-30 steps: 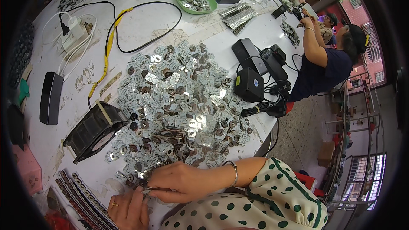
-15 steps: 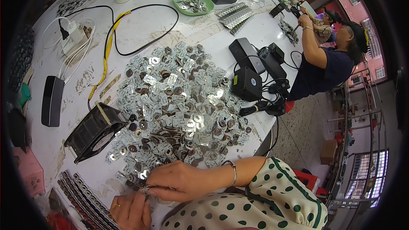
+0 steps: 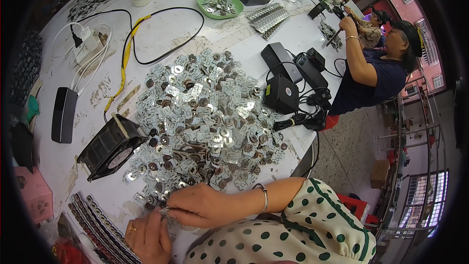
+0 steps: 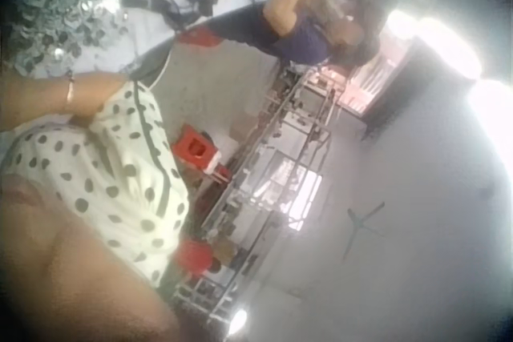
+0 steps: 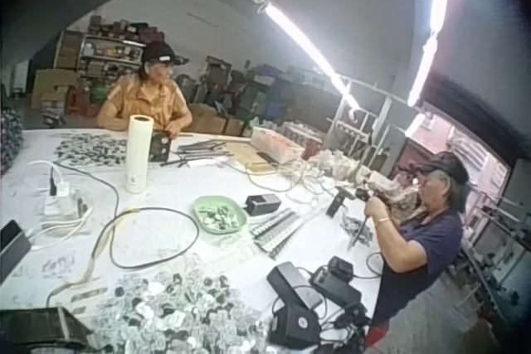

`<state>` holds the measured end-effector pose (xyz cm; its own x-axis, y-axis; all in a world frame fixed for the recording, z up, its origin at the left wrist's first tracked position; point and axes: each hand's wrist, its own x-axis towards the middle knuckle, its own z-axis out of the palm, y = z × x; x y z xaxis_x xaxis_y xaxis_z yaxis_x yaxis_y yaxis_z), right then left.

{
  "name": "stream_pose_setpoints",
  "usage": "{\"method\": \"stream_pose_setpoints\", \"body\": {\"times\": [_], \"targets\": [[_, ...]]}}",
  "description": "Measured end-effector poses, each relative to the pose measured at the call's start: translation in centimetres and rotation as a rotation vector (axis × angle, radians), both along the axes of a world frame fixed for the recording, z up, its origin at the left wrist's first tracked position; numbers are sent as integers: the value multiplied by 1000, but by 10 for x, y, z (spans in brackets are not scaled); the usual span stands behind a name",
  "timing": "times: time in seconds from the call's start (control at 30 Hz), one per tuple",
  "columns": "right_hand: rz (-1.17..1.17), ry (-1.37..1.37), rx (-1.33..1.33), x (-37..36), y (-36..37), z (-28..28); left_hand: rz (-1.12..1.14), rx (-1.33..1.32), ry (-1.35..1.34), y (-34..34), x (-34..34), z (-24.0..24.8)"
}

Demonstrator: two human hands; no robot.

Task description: The person tests LED components on a workbench by pressing button cell batteries against their electrical contacts by hand to illuminate them.

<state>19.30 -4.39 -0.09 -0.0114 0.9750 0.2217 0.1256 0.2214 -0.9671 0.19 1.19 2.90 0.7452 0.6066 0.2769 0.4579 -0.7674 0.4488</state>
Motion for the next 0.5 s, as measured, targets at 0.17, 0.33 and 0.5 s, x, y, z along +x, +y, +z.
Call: {"method": "stream_pose_setpoints", "body": {"times": [0.17,0.33,0.5], "targets": [[-26,-199,-35,1,0,-9,126,-15,-74,-1,10,-13],[-88,55,-273,-1,0,6,195,27,-230,1,15,-8],[-18,187,-403,-4,-2,2,250,22,-184,-5,6,-3]]}}
